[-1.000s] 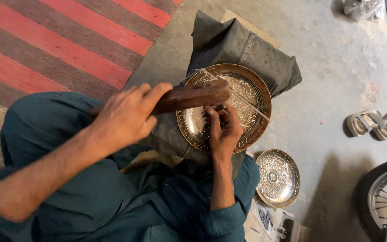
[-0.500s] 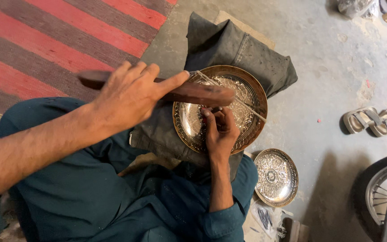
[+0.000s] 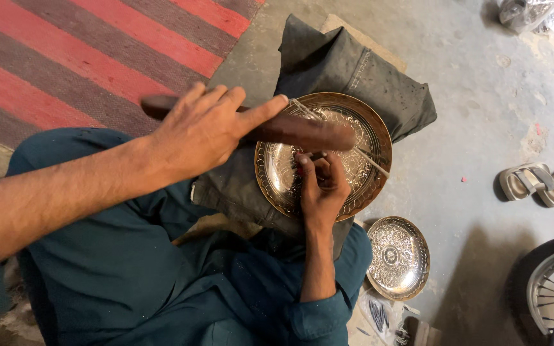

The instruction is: The person sits cross-legged on the floor with an engraved brass plate resting on a cloth cushion on their lap. They hold a small punch against the plate's surface and strike it with a wooden mallet, working the decorative pattern across the plate and occasionally repositioning the plate and punch.

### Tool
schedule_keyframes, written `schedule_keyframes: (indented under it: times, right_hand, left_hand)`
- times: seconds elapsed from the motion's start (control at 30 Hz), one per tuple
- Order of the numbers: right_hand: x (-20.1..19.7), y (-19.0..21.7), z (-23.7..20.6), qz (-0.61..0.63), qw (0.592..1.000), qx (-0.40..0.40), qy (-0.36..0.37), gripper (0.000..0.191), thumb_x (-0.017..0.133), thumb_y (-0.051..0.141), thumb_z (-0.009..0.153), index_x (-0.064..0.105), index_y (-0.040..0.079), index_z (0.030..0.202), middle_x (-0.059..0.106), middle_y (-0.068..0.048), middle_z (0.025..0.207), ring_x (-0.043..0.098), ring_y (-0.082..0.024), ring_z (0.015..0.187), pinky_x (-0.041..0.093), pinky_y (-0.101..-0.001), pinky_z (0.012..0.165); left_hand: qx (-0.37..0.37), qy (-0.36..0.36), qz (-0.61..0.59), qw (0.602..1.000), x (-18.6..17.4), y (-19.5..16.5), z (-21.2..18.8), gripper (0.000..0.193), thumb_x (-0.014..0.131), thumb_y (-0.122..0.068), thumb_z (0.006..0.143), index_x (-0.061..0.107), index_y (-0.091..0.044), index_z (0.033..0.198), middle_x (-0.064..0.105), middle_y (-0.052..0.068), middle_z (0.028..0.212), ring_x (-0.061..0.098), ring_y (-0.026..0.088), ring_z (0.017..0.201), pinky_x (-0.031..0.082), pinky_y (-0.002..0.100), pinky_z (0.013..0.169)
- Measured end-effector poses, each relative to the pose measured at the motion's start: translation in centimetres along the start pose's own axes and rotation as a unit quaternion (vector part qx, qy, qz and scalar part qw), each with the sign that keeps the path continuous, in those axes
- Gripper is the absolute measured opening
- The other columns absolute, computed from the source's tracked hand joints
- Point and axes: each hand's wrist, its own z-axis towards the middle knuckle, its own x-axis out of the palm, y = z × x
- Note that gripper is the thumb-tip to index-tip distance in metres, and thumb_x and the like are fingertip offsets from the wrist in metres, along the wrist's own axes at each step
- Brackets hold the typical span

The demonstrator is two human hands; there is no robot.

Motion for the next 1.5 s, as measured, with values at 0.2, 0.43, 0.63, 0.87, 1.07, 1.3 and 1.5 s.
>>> schedule_keyframes:
  times: [0.2, 0.43, 0.63, 0.87, 1.07, 1.3, 1.5]
  right_hand:
    - [0.0, 0.1, 0.1, -0.015, 1.0, 0.001, 0.001, 0.022, 0.073, 0.004, 0.098, 0.067, 0.0, 0.119, 0.072, -0.002, 0.08, 0.064, -0.004, 0.071, 0.049, -0.02, 0.062]
    - [0.0, -0.1, 0.1, 0.021, 1.0, -0.006, 0.001, 0.025, 0.071, 0.003, 0.098, 0.065, -0.001, 0.122, 0.074, -0.002, 0.085, 0.066, -0.005, 0.078, 0.052, -0.0202, 0.068]
    - [0.1, -0.2, 0.1, 0.02, 1.0, -0.008, 0.0, 0.026, 0.071, 0.002, 0.098, 0.065, -0.001, 0.123, 0.074, -0.003, 0.086, 0.067, -0.005, 0.077, 0.054, -0.0205, 0.068]
    - [-0.1, -0.4, 0.1, -0.012, 1.0, -0.011, 0.01, 0.019, 0.071, 0.001, 0.1, 0.066, -0.002, 0.118, 0.074, -0.005, 0.087, 0.066, -0.006, 0.079, 0.053, -0.0215, 0.069]
    - [-0.2, -0.2, 0.1, -0.01, 1.0, -0.014, 0.014, 0.022, 0.069, 0.001, 0.1, 0.066, -0.002, 0.121, 0.076, -0.006, 0.09, 0.071, -0.008, 0.083, 0.057, -0.0225, 0.073]
    - [-0.2, -0.2, 0.0, -0.04, 0.999, 0.005, 0.015, 0.02, 0.069, 0.0, 0.1, 0.068, -0.001, 0.119, 0.076, -0.008, 0.088, 0.071, -0.01, 0.081, 0.057, -0.0248, 0.071]
    - [-0.2, -0.3, 0.0, 0.0, 1.0, 0.004, 0.025, 0.015, 0.065, -0.001, 0.102, 0.065, -0.003, 0.117, 0.076, -0.008, 0.091, 0.071, -0.011, 0.086, 0.057, -0.0254, 0.077]
  left_hand:
    - [0.009, -0.016, 0.029, 0.999, 0.5, 0.4, -0.2, 0.068, 0.066, -0.01, 0.092, 0.05, -0.023, 0.157, 0.063, 0.01, 0.094, 0.065, 0.024, 0.086, 0.048, 0.043, 0.08]
    - [-0.009, -0.012, -0.023, 1.0, 1.0, 0.3, -0.5, 0.067, 0.063, -0.008, 0.095, 0.05, -0.022, 0.159, 0.061, 0.009, 0.094, 0.063, 0.023, 0.085, 0.046, 0.042, 0.076]
    - [-0.03, -0.009, -0.067, 0.997, 1.2, 0.0, -0.4, 0.067, 0.061, -0.004, 0.096, 0.05, -0.022, 0.16, 0.06, 0.007, 0.096, 0.062, 0.024, 0.087, 0.044, 0.044, 0.079]
    - [-0.009, -0.03, -0.021, 0.999, 1.1, 0.4, -0.5, 0.065, 0.062, -0.007, 0.095, 0.05, -0.022, 0.157, 0.06, 0.006, 0.099, 0.061, 0.023, 0.089, 0.042, 0.044, 0.08]
    - [-0.008, -0.027, -0.017, 0.999, 1.2, 0.7, -0.5, 0.067, 0.063, -0.007, 0.095, 0.049, -0.023, 0.158, 0.06, 0.006, 0.1, 0.061, 0.023, 0.09, 0.043, 0.042, 0.081]
    - [0.009, -0.04, -0.006, 0.999, 1.4, 0.9, -0.5, 0.067, 0.064, -0.006, 0.093, 0.049, -0.024, 0.156, 0.06, 0.004, 0.099, 0.06, 0.023, 0.09, 0.043, 0.042, 0.081]
    - [0.003, -0.025, -0.013, 1.0, 1.7, 1.0, -0.4, 0.068, 0.063, -0.007, 0.095, 0.045, -0.026, 0.158, 0.061, 0.005, 0.101, 0.062, 0.024, 0.092, 0.043, 0.044, 0.082]
